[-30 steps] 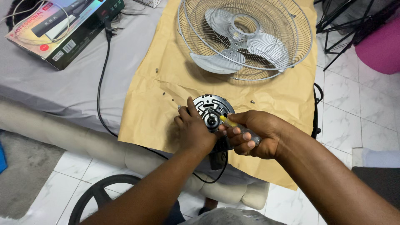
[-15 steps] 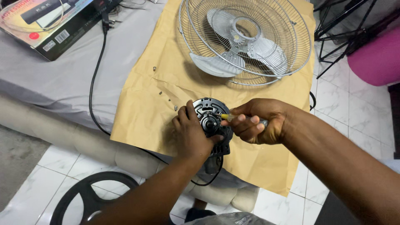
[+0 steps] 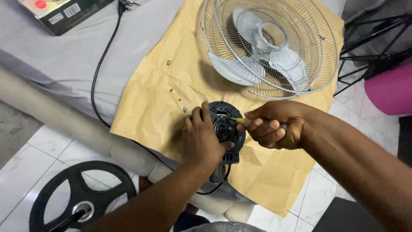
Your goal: The person uses a screwdriver to loosen and tighten screws on a small black electric motor placed on a brown paper-covered surface. They repeatedly rotate the motor to access different screw locations and adjust the internal components.
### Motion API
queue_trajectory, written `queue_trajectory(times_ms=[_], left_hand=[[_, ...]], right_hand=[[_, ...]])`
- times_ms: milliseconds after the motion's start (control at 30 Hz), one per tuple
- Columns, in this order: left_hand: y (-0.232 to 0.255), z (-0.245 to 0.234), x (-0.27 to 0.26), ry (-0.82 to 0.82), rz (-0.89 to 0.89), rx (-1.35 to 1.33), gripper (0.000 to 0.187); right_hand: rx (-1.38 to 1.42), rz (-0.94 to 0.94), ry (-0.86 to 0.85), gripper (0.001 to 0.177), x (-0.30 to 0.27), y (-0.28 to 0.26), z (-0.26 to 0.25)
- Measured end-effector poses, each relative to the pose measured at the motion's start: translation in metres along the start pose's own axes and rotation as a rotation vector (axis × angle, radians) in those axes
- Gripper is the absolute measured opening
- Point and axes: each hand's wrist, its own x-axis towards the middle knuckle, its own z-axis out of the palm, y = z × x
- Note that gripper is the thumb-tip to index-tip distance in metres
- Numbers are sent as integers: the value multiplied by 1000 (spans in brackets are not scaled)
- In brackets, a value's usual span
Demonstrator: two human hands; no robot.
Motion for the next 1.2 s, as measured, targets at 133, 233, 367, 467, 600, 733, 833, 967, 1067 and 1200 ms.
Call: queue_trajectory(times_ms=[133,233,367,467,600,733,833,967,1067,1200], left_hand=[[1,2,2,6,1,20,126],[1,2,3,-6,-4,38,129],[2,3,4,-17,-17,54,128],[1,4,4,-20,-13,48,127],[1,3,4,-4,-7,29,124],[1,3,4,9,0,29,123],[-1,4,2,-22,-17,39,123],[-3,2,2,22,16,16,124],[-5,6,-4,34,31,-2,125],[-9,7,-8,68,40,-29,123]], right_hand=[[-197,-15,157,30,-3,-12,7],[-355,-19,218,29,-7,-15,15],[-516,0,296,31,-9,-17,24],[-735,-27,403,31,-6,-18,29],[-958,-2,477,30,-8,-23,45],[-1289,-76,581,27,-18,-27,61],[-1509,-181,528,28,-23,-32,62],[-1707,-209,530,26,-25,-33,46],[-1483,-272,495,38,-32,-21,27],[-1088,-408,427,23,-36,18,12]])
